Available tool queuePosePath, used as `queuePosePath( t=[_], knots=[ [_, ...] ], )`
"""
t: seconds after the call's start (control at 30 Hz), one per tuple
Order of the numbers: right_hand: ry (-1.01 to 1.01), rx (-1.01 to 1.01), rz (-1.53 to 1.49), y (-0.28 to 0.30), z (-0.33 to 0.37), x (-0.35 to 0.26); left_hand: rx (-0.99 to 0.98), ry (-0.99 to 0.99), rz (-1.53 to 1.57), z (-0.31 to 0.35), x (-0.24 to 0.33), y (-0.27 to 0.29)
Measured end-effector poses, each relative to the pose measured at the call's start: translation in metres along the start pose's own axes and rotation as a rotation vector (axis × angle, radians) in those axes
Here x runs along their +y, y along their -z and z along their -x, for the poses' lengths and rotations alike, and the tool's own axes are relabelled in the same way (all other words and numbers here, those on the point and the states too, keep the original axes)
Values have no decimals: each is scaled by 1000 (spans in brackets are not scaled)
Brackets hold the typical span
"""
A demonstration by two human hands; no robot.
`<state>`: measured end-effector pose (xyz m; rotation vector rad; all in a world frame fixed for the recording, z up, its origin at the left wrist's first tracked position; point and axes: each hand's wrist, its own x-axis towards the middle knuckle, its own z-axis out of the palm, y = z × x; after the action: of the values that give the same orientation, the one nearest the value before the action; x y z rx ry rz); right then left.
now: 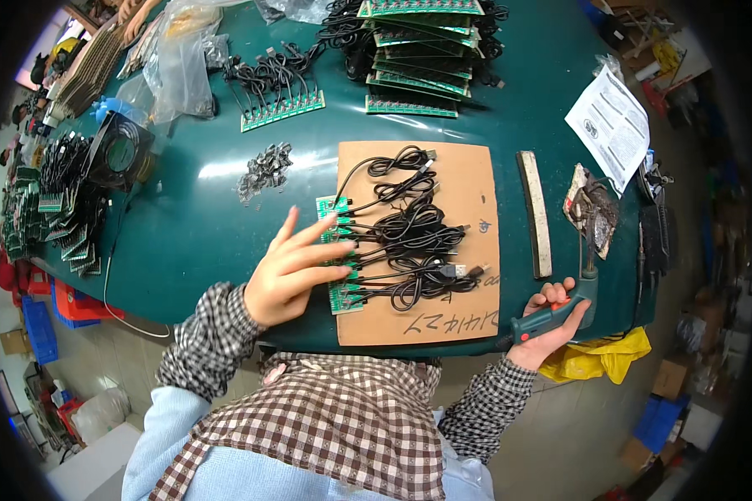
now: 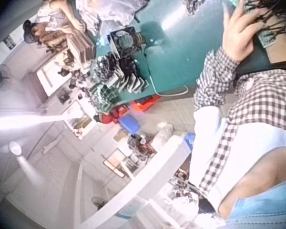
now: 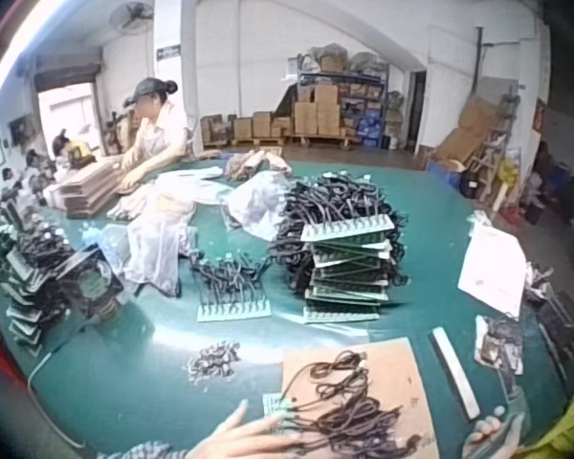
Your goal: The person solders small electronic components onto a strip of circuit boards using a soldering gun, moves the assembled boards away, and places a new set of circuit boards on the work holder to solder components onto them.
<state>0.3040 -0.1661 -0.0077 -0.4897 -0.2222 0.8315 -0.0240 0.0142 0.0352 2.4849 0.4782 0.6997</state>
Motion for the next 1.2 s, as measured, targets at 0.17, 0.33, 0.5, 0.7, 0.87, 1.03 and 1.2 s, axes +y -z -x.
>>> queuePosePath(
  t=[0.17,0.33,0.5,0.7,0.87,1.03,1.2],
  knots=[
    [9,6,76,-2,2,2,429,821,666,8,16,-15],
    [-45,36,147,-6,12,-4,339,893,930,5,-1,-32],
    [78,64,603,-72,33,-10,337,885,976,7,-5,-33],
    [14,-89,655,-114,35,36,217,873,799,0,-4,-25],
    [-41,-89,684,-128,40,63,444,871,579,10,-16,-7],
    [-86,-38,683,-134,41,76,431,814,-81,0,-59,16],
    [-169,-87,637,-131,42,83,370,748,-195,-4,-74,8]
  ],
)
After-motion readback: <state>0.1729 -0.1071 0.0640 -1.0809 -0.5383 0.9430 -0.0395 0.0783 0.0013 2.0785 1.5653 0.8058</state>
